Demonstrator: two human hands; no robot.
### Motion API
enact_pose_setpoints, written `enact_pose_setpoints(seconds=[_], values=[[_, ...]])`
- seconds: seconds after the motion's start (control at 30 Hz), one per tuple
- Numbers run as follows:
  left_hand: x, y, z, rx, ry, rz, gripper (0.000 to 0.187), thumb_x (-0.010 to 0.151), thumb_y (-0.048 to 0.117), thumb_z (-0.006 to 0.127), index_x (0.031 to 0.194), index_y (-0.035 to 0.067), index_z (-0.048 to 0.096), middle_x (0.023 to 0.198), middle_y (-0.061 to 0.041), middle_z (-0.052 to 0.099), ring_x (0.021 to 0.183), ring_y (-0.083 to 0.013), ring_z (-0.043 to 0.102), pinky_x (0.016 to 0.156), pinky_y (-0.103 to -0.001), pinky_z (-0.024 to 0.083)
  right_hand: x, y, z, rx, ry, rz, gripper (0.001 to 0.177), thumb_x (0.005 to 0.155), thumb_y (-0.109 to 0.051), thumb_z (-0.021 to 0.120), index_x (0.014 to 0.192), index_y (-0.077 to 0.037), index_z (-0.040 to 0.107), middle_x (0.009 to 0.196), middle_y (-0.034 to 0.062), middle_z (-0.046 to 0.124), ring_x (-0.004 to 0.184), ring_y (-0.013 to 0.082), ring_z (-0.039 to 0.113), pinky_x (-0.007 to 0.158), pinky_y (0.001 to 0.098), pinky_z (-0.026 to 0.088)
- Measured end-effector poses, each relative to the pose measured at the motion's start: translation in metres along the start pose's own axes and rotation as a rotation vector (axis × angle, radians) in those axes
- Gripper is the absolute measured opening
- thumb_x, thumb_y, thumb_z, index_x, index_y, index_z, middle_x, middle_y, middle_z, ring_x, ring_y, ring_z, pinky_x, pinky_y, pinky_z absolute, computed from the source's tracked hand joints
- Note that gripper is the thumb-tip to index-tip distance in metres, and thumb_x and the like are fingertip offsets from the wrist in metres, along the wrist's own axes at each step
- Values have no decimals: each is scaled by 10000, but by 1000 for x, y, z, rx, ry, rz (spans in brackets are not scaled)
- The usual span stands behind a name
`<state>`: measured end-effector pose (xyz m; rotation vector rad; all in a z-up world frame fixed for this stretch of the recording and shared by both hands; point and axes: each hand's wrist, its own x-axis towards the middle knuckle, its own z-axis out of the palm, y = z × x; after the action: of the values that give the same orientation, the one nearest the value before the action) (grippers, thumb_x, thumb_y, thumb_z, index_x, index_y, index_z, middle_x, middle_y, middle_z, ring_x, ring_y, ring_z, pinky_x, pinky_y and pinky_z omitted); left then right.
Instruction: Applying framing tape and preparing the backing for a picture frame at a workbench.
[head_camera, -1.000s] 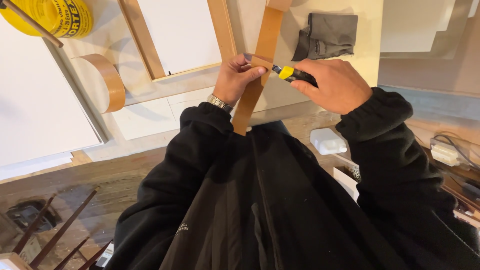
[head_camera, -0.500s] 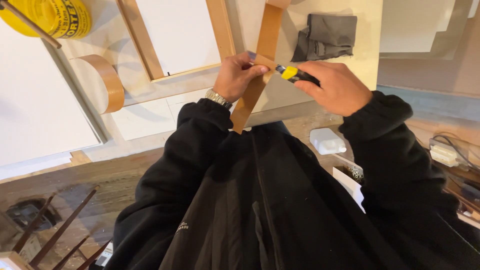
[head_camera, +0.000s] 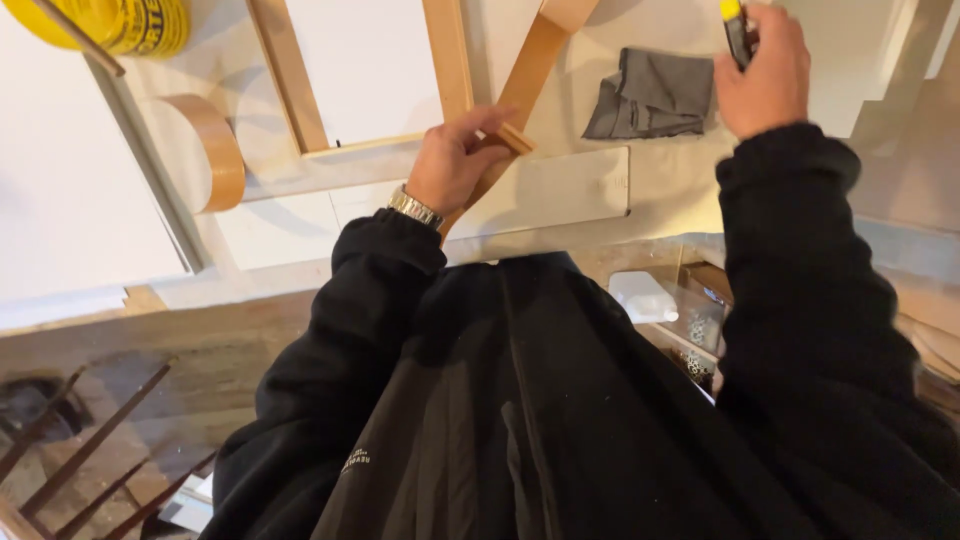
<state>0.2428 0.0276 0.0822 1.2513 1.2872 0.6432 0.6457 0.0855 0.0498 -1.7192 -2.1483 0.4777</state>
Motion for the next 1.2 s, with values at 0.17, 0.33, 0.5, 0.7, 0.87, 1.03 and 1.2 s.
enact_pose_setpoints(seconds=[0.17,0.33,0.5,0.7,0.87,1.03,1.2], values=[[-1,-12,-5,-37,8,44,368,909,21,747,1266,107,713,1095,-53,778,919,-117,753,834,-269,620,33,-9,27,-164,84,-25,543,987,-70,796,1431,5,493,1388,219,566,1321,444,539,1122,500,481],[-11,-23,8,-126,9,19,320,928,9,745,1238,89,721,1119,-53,787,975,-116,763,871,-264,625,65,-76,57,342,-69,-130,635,1029,-156,858,1452,62,437,1452,256,550,1339,408,551,1123,498,451],[-34,10,10,-96,62,119,425,896,-25,780,1301,52,675,1213,-71,718,849,-123,652,754,-272,574,92,-97,92,395,-56,-71,557,1026,-281,898,1336,23,550,1257,194,683,1169,312,689,1037,432,564],[-66,-6,10,-119,178,-69,823,830,-28,796,1533,93,385,1288,-52,622,717,-150,588,663,-288,544,109,-117,75,190,-172,-118,547,955,-349,885,1241,24,606,1154,205,675,1033,332,676,915,430,555],[-84,-17,15,113,154,-74,807,839,128,864,1502,96,406,1025,-108,772,920,-253,774,778,-340,617,98,-151,56,282,-327,-203,514,968,-349,848,1262,6,620,1179,188,676,1029,307,684,905,417,556],[-86,-20,15,169,164,-47,713,822,143,847,1413,85,451,954,-115,773,857,-305,763,733,-364,601,67,-194,35,369,-451,-291,486,980,-348,811,1282,-11,634,1204,170,677,1025,282,691,895,405,557],[-85,-38,10,139,103,-69,598,866,155,817,1347,86,470,904,-98,779,815,-298,769,690,-379,589,-32,-238,44,540,-631,-150,455,881,-346,802,1149,-5,666,1036,133,714,885,238,700,762,361,561]])
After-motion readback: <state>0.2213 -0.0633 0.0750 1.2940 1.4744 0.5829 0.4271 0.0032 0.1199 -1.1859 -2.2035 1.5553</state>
